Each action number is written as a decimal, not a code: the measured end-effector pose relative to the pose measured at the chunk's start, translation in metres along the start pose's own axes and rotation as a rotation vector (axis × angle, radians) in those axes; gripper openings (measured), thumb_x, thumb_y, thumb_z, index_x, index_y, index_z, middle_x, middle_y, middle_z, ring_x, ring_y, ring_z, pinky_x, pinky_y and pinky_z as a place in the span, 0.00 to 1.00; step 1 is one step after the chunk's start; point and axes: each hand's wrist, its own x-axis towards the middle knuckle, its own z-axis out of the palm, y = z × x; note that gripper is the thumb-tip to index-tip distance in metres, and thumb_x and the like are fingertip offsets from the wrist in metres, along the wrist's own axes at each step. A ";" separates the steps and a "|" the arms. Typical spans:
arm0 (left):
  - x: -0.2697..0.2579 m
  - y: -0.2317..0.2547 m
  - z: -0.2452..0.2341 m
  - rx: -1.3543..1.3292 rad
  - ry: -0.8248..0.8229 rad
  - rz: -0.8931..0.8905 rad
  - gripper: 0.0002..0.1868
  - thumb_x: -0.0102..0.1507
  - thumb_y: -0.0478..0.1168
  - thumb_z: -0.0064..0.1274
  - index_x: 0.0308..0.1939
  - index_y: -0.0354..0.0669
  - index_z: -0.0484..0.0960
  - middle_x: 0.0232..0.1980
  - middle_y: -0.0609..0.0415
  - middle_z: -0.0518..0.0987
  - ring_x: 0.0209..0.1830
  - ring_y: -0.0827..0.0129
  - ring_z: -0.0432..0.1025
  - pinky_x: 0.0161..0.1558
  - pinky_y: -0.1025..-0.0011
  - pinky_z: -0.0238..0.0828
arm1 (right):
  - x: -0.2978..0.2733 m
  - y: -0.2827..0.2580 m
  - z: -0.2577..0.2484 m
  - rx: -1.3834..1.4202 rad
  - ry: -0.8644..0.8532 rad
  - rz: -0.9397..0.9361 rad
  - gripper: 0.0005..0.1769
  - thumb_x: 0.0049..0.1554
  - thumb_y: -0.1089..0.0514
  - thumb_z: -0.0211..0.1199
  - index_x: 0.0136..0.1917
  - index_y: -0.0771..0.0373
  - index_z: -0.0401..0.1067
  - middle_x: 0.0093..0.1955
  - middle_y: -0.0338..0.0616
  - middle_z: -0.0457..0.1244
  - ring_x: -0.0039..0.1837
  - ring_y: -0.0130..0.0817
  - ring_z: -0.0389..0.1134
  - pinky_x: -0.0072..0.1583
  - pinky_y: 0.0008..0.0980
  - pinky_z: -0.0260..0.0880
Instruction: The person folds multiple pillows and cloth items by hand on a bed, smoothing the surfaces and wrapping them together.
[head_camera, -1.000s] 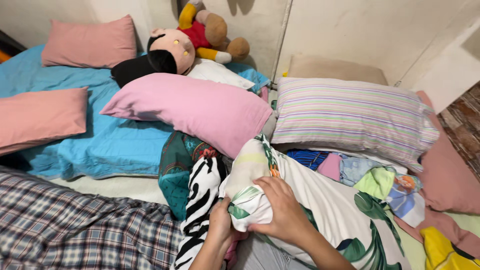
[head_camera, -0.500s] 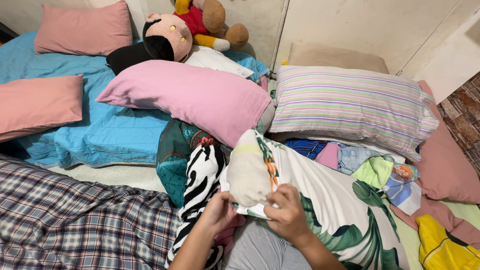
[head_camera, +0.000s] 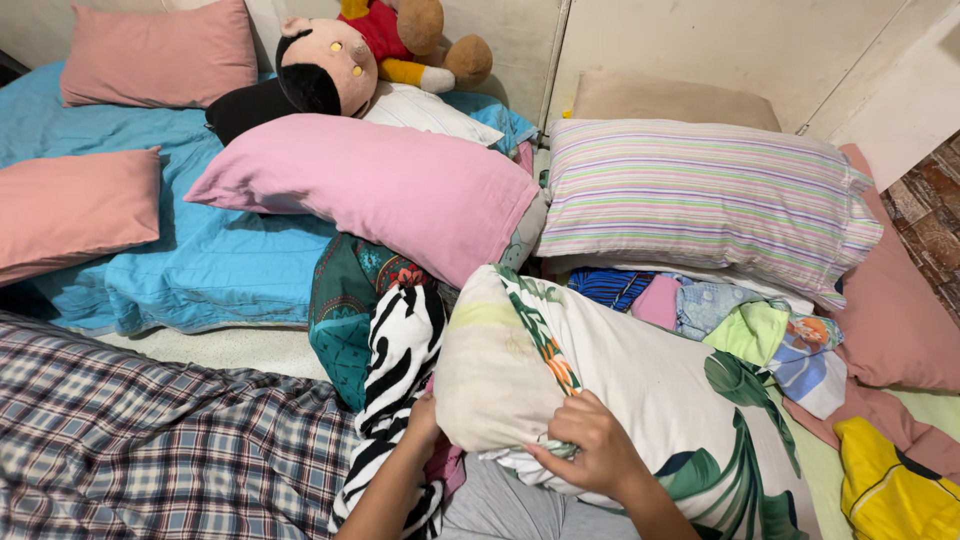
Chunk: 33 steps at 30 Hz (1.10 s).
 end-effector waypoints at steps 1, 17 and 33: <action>0.006 0.006 -0.001 -0.099 -0.018 -0.057 0.30 0.64 0.54 0.51 0.58 0.31 0.79 0.54 0.40 0.85 0.47 0.57 0.81 0.48 0.62 0.78 | -0.004 0.000 0.001 0.015 0.005 0.009 0.19 0.46 0.56 0.77 0.27 0.62 0.68 0.26 0.42 0.58 0.34 0.39 0.59 0.42 0.38 0.59; 0.018 0.146 0.103 -0.299 -0.544 -0.065 0.31 0.66 0.58 0.46 0.61 0.35 0.80 0.56 0.43 0.83 0.52 0.59 0.79 0.55 0.63 0.78 | -0.016 -0.031 -0.006 -0.065 0.076 0.338 0.21 0.42 0.46 0.80 0.41 0.59 0.76 0.39 0.43 0.68 0.44 0.40 0.70 0.47 0.38 0.68; -0.257 0.202 0.355 0.585 -0.929 0.582 0.27 0.70 0.55 0.43 0.54 0.35 0.83 0.44 0.38 0.84 0.41 0.60 0.76 0.48 0.61 0.70 | -0.020 -0.089 -0.223 -0.750 0.494 0.535 0.28 0.51 0.49 0.72 0.63 0.59 0.73 0.70 0.52 0.62 0.74 0.54 0.58 0.73 0.49 0.54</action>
